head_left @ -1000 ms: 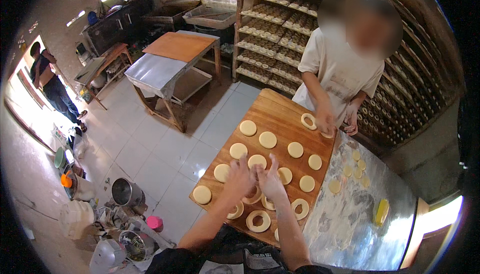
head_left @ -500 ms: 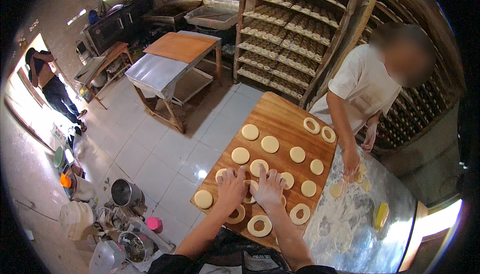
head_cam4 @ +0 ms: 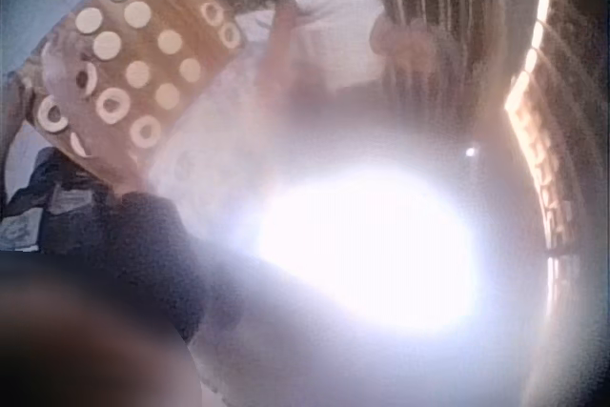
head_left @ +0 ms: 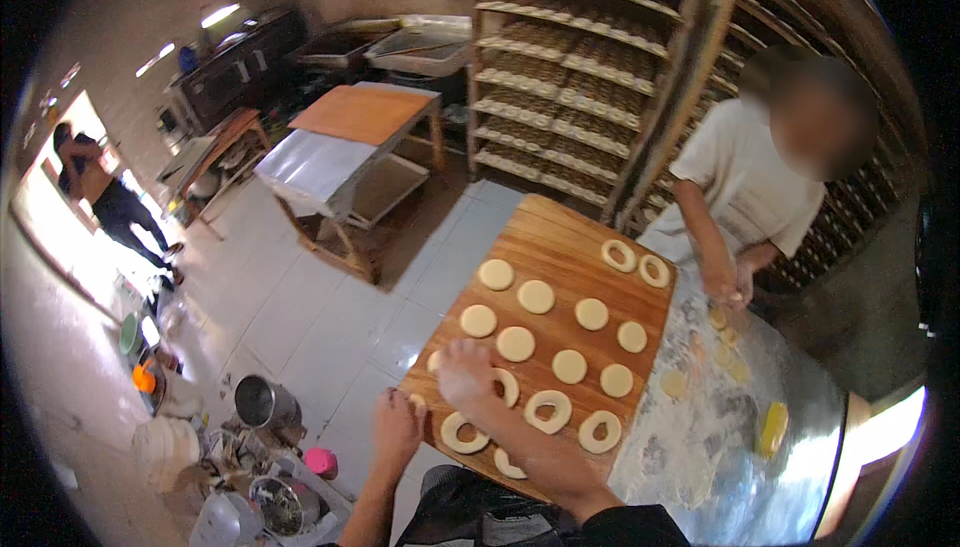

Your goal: The person shapes small pieces of dough into rings by hand and places them on a wooden board. Another person works alongside, also shaping dough and arranging it on the board.

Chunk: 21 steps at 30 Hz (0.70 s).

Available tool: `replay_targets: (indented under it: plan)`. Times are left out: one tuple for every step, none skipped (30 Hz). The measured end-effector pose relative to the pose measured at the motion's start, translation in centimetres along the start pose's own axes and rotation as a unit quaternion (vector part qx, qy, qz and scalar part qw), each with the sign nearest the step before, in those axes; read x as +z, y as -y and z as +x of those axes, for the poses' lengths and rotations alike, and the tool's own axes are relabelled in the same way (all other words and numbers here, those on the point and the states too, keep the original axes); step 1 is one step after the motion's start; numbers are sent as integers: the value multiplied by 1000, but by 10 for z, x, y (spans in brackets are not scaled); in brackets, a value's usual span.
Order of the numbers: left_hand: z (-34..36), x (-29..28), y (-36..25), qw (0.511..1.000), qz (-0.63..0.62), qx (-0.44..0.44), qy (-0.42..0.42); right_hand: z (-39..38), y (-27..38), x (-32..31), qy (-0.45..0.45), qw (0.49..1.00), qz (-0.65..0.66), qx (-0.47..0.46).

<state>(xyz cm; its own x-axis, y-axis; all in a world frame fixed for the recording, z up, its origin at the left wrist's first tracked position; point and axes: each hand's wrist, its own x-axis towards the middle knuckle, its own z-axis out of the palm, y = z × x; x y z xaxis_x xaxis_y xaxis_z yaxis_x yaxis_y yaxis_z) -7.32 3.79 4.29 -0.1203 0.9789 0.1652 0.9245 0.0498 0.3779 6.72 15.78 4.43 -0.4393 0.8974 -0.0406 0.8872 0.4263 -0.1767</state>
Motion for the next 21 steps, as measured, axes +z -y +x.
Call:
replay_targets:
  plan:
    - [1,-2,2,999,-7,31,-9,3,6,5,-22,998,58,15]
    - [2,-7,2,998,-34,7,51,5,9,7,-6,994,102,-39]
    - [5,-14,0,993,-50,-8,110,4,5,7,29,988,136,-70]
    - [10,-25,0,986,-42,-4,164,-1,5,5,-26,969,218,-115]
    - [16,-32,-6,971,4,-13,239,-9,-6,0,-9,954,271,-126]
    - [16,-39,-17,973,-45,-29,226,-28,-26,-7,-6,922,377,-84]
    - [15,-50,-26,969,-77,-64,225,-54,-41,-14,31,881,471,-34]
    - [17,-55,-41,971,-89,-46,218,-82,-61,-23,36,814,579,-20]
    - [17,-60,-56,973,-109,-32,202,-111,-84,-33,-5,841,539,37]
    - [16,-60,-75,974,-131,-26,182,-141,-105,-42,-80,852,515,50]
    - [16,-55,-97,970,-131,24,204,-173,-132,-50,-75,878,459,116]
    - [20,-46,-120,963,-133,72,221,-209,-159,-58,-102,897,403,148]
    - [22,-36,-145,955,-133,119,236,-247,-182,-66,-161,927,306,148]
    - [21,-24,-173,935,-176,163,262,-278,-202,-71,-112,870,381,293]
    - [19,-9,-202,908,-229,195,291,-311,-220,-75,-132,879,351,295]
    - [16,9,-233,885,-241,257,304,-343,-236,-78,-147,884,321,306]
    - [10,24,-263,857,-265,306,320,-372,-247,-79,-141,863,334,353]
    - [4,38,-292,830,-278,305,376,-398,-255,-77,-127,834,350,407]
    - [-5,52,-321,792,-320,324,406,-420,-263,-74,-145,825,340,427]
    - [-14,66,-348,781,-318,312,438,-441,-269,-70,-155,810,333,457]
    - [-21,82,-375,760,-345,313,453,-459,-273,-65,-165,788,332,491]
